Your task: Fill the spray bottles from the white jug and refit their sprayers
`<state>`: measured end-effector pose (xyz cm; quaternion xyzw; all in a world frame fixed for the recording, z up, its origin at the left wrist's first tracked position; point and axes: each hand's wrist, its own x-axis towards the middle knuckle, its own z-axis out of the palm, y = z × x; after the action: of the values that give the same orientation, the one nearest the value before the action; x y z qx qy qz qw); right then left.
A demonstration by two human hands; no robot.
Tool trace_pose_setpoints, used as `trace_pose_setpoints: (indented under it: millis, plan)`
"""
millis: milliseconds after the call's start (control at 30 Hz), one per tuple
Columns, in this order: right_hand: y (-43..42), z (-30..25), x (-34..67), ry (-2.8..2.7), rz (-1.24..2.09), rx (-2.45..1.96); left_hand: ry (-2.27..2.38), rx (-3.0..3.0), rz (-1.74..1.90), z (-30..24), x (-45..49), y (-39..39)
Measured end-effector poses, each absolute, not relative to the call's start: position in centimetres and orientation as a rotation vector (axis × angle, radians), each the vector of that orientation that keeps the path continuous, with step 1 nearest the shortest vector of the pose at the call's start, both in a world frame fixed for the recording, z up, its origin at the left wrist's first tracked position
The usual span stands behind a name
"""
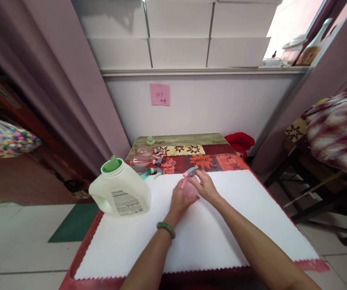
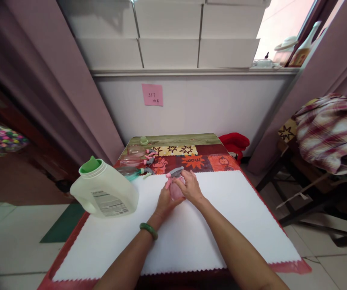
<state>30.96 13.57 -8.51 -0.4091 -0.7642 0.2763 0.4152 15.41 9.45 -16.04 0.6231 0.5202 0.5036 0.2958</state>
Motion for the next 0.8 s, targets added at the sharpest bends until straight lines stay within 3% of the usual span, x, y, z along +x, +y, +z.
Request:
trace_pose_setpoints:
  millis: [533,800]
  plan:
    - [15.6,-7.2,32.0,-1.897,1.241,-0.71,1.525,1.772,1.373,-17.9,15.4,9.5]
    - [14.6,-9.0,30.4,-1.556,1.039,-0.938,1.529,1.743,1.372,-18.2,15.1,9.6]
